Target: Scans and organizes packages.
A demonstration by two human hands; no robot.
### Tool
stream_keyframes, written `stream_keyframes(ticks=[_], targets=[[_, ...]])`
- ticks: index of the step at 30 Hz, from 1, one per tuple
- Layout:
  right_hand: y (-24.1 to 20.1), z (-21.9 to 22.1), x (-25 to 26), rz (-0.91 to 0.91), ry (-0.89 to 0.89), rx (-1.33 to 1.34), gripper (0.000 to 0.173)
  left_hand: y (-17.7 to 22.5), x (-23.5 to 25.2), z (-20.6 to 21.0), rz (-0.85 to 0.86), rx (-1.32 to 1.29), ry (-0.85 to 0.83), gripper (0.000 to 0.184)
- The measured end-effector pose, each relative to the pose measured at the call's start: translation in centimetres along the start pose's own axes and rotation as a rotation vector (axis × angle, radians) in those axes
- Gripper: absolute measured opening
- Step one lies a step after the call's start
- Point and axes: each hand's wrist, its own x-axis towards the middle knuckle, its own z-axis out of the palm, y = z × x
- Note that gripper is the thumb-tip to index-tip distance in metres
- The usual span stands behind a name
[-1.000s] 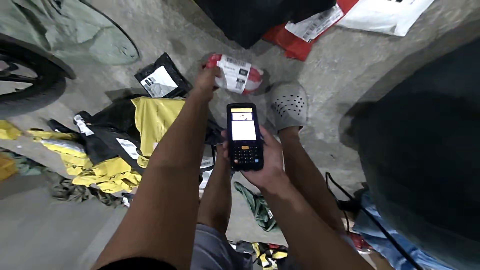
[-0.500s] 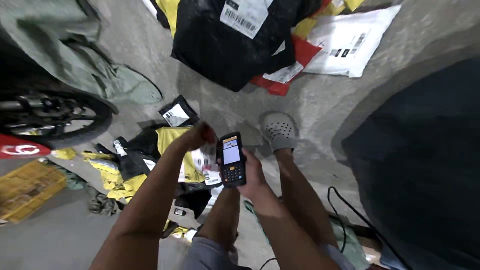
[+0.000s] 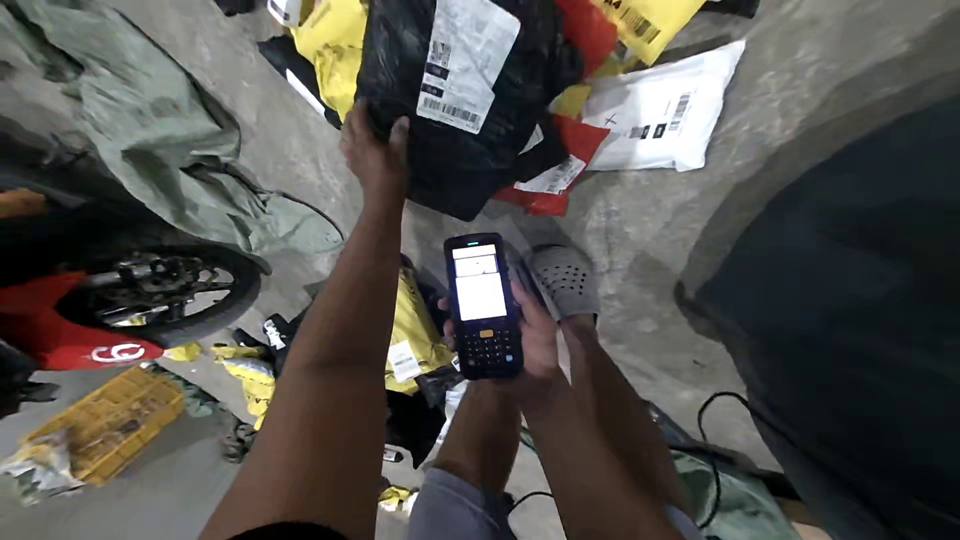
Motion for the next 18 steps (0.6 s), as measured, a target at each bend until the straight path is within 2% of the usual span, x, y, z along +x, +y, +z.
stream_keyframes(ticks=[2,3,6,9,10,13,15,16,18], targets=[[0.6,0.1,0.1,-0.021,0.028,-0.012,0.063,-0.8,1.2,-0.1,0.107,-0.017,0.04,0.039],[0.8,0.0,0.1,-0.02,0.047,-0.001,0.062,-1.3,1.0,-0.4,0.152,-0.039,0.037,0.03],[0.4,0.3,0.5,-0.016,0.15,0.026,0.062,-0.9,-0.7,-2.3,0.206,-0.225,0.017,0.025],[0.1,1.2,0.4,-0.074,0.394,0.044,0.067,-0.9,-7.6,-6.9,0.08,-0.262,-0.08,0.036],[-0.1,1.0,0.4,-0.101,0.399,0.034,0.068,-2.2,-10.5,-8.5,0.031,-0.254,-0.112,0.039],[-0.4,1.0,0.3,-0.146,0.417,-0.026,0.068,-10.2,-19.8,-12.7,-0.304,-0.193,-0.209,0.045],[-0.4,1.8,0.7,-0.144,0.483,-0.042,0.069,-15.7,-23.9,-14.6,-0.625,0.024,-0.376,0.045],[-0.3,2.0,0.9,-0.139,0.48,-0.05,0.069,-18.3,-25.1,-15.0,-0.713,0.171,-0.465,0.045],[0.2,2.0,1.1,-0.135,0.427,-0.063,0.069,-21.1,-25.7,-15.3,-0.69,0.475,-0.589,0.059]])
